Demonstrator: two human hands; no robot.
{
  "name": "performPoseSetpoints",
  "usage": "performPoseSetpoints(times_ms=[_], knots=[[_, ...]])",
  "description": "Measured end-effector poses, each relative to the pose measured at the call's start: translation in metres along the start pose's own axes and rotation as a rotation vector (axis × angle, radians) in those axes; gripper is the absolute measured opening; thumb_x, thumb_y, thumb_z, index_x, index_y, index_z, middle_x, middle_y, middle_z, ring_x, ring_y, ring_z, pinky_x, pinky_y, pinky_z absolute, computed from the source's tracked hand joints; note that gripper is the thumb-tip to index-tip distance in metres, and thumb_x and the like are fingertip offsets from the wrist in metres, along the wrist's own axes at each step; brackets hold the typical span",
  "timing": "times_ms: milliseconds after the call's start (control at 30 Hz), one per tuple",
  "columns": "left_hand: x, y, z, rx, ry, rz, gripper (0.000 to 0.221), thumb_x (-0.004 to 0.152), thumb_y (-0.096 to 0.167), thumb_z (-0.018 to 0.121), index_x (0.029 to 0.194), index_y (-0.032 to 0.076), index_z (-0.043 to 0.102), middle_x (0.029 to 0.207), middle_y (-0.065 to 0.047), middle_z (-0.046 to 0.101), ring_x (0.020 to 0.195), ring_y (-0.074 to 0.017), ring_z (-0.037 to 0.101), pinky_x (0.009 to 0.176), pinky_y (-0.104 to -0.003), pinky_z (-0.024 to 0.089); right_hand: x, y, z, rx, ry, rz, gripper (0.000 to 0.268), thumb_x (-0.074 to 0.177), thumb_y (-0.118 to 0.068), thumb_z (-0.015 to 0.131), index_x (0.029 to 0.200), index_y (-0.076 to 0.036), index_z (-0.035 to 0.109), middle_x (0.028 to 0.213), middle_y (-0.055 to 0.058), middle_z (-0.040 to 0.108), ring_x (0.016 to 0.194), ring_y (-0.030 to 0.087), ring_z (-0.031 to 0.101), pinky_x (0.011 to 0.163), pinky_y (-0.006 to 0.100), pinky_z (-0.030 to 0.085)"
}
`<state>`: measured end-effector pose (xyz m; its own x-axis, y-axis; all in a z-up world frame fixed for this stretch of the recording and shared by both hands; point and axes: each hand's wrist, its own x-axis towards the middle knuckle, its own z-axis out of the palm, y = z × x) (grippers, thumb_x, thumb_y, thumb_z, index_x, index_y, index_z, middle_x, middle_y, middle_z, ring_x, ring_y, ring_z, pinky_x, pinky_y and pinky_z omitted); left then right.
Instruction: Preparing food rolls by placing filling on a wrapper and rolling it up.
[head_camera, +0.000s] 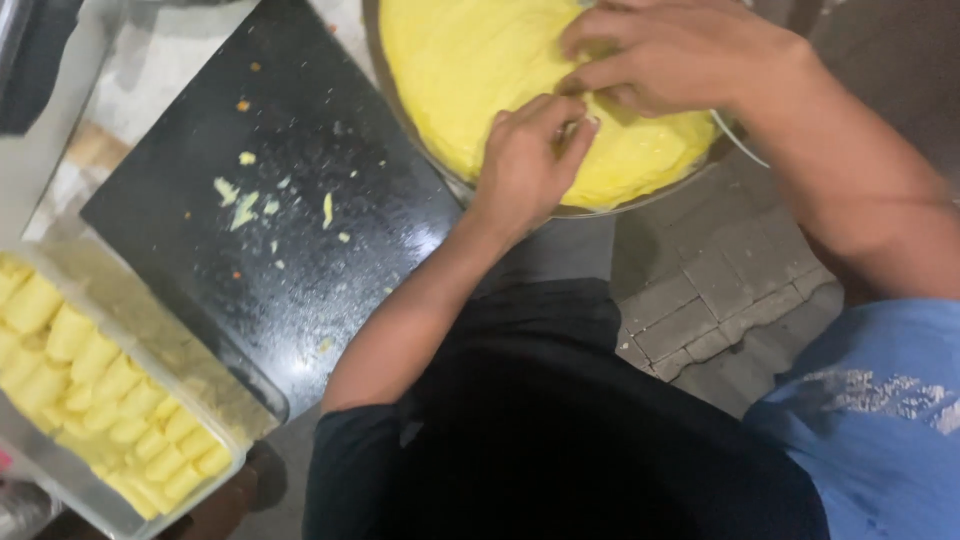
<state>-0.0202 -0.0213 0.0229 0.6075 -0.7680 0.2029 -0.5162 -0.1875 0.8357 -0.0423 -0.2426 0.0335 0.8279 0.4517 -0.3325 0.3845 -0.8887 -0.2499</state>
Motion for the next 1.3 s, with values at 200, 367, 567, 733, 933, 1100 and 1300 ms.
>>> performPoseSetpoints(times_ms=[200,367,567,733,933,1100,1300], knots=[[-0.019,-0.009,0.007,0.399,-0.081,-0.162,0.056,0.089,0.037,0.073,0.129,0.005,0.05,0.114,-0.012,0.063,0.099,-0.0304,0.06,0.082,-0.044,0.043,-0.007,0.023,0.023,-0.013,0.475,-0.387,0.034,0.087,0.005,0.062,0.117,-0.008,0.072,0.121,0.005,0.07,0.127,0.028,0.058,0.108,0.034,0.049],[-0.033,0.001,0.022,0.628,0.041,0.042,0.025,0.09,0.029,0.066,0.102,0.008,0.067,0.093,-0.008,0.059,0.079,-0.0256,0.054,0.064,-0.041,0.042,-0.025,0.007,-0.009,0.005,0.178,-0.278,0.053,0.07,0.001,0.061,0.119,-0.016,0.069,0.116,0.011,0.07,0.12,0.032,0.06,0.107,0.041,0.045],[-0.034,0.013,0.041,0.293,0.037,0.093,0.015,0.096,0.011,0.057,0.104,0.006,0.067,0.089,-0.01,0.072,0.074,-0.0203,0.067,0.066,-0.035,0.052,-0.066,0.032,0.003,-0.245,0.05,-0.283,0.034,0.083,-0.012,0.057,0.115,-0.018,0.067,0.112,0.001,0.072,0.104,0.021,0.071,0.103,0.039,0.057],[-0.021,0.032,0.043,-0.014,-0.054,0.054,0.018,0.099,0.017,0.05,0.107,0.006,0.062,0.081,-0.003,0.067,0.06,-0.0156,0.061,0.051,-0.03,0.048,-0.103,0.031,-0.012,0.085,0.077,-0.049,0.023,0.091,-0.026,0.061,0.109,-0.016,0.071,0.094,0.002,0.072,0.082,0.022,0.066,0.078,0.034,0.053],[0.001,0.07,0.031,-0.347,-0.231,-0.082,0.021,0.099,0.021,0.052,0.109,0.006,0.064,0.072,0.001,0.067,0.044,-0.0045,0.045,0.037,-0.019,0.035,-0.147,0.017,-0.036,0.33,0.106,0.061,0.025,0.095,-0.014,0.058,0.116,-0.003,0.068,0.094,0.008,0.073,0.08,0.022,0.069,0.074,0.031,0.054],[0.003,0.072,0.01,-0.427,-0.179,0.039,0.02,0.099,0.025,0.054,0.111,0.012,0.063,0.085,0.003,0.071,0.053,-0.0054,0.054,0.046,-0.021,0.039,-0.162,-0.025,-0.071,0.38,0.22,-0.013,0.021,0.093,-0.007,0.061,0.111,-0.004,0.07,0.085,0.007,0.072,0.075,0.019,0.067,0.072,0.031,0.053],[-0.019,0.064,-0.041,-0.449,0.083,0.105,0.021,0.099,0.029,0.057,0.112,0.014,0.066,0.112,0.005,0.07,0.097,-0.0091,0.069,0.069,-0.023,0.053,-0.16,-0.056,-0.066,0.327,0.37,0.242,0.024,0.099,-0.015,0.066,0.114,0.002,0.069,0.103,0.015,0.066,0.096,0.029,0.062,0.088,0.036,0.044]])
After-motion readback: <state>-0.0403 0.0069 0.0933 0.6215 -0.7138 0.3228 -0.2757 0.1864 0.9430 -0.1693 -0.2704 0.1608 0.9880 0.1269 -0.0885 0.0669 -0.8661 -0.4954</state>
